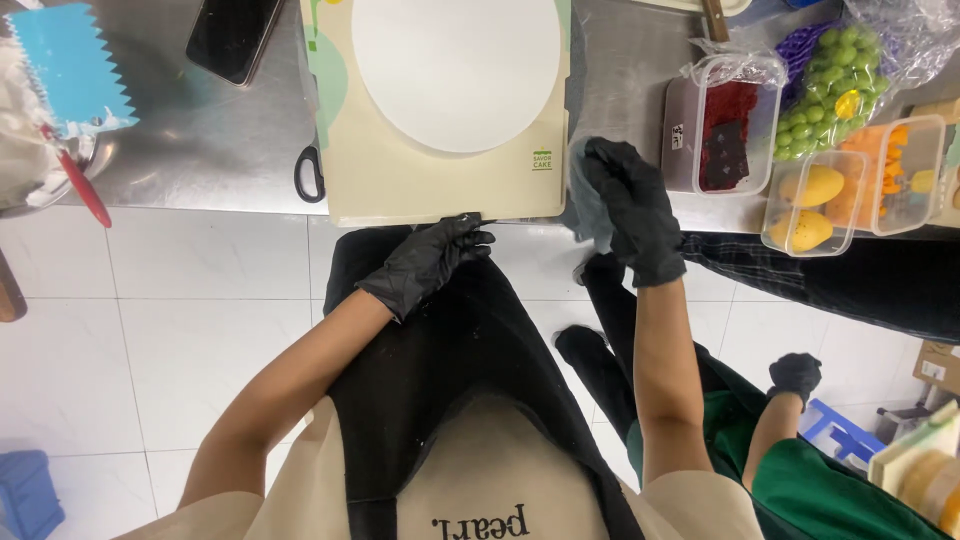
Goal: Cleaning a cake scraper and wiping down a cake base to remove frosting residue.
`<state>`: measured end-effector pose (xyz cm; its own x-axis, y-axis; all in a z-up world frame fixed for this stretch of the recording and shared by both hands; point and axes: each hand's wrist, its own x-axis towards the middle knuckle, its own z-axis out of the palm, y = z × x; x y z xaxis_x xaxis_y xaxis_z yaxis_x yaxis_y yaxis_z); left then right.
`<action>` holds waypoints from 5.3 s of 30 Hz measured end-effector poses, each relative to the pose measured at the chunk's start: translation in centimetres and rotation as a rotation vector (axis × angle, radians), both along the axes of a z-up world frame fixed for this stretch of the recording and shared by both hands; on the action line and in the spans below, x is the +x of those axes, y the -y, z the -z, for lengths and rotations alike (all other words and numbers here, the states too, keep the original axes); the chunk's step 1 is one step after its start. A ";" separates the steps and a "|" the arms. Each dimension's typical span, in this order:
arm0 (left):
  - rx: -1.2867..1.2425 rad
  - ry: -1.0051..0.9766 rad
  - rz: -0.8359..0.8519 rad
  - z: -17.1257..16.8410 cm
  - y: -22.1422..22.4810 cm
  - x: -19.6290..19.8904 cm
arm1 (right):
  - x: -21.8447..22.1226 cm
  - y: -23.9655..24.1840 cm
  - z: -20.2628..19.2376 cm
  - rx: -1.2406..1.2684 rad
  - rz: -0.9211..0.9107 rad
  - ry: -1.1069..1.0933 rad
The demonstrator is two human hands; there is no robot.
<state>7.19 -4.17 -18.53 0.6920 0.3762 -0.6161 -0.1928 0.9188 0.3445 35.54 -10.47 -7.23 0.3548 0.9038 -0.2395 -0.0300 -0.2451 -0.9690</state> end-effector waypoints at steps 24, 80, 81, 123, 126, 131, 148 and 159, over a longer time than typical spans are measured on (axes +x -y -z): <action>-0.039 -0.068 -0.111 -6.2 -3.6 -4.5 | -3.2 -5.8 5.9 0.139 -0.059 1.011; 0.094 -0.040 -0.041 0.0 -0.3 -1.8 | -4.7 -5.2 5.9 0.143 0.018 1.116; 0.088 -0.041 -0.049 0.0 -0.1 -1.7 | -4.2 -5.6 6.3 0.103 0.033 1.050; 0.936 -0.338 0.269 14.7 3.6 -3.3 | -15.5 -1.2 1.8 0.101 -0.405 0.966; 0.980 -0.217 0.455 3.2 0.4 -3.6 | -11.0 -1.1 3.5 0.023 -0.202 0.954; 0.644 -0.096 0.353 0.3 -1.1 -6.7 | -7.9 -1.9 3.9 0.095 -0.089 1.105; 0.204 0.001 -0.102 1.8 -0.9 -6.3 | -3.7 -3.8 8.2 0.110 -0.092 1.204; 0.143 0.015 -0.183 2.5 -0.6 -6.2 | -6.4 -2.6 6.4 0.085 -0.096 1.240</action>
<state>0.99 -3.53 -21.07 0.6129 0.5794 -0.5373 -0.3582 0.8098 0.4647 29.16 -7.89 -13.67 0.2314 0.9347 0.2697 0.9299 -0.1310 -0.3437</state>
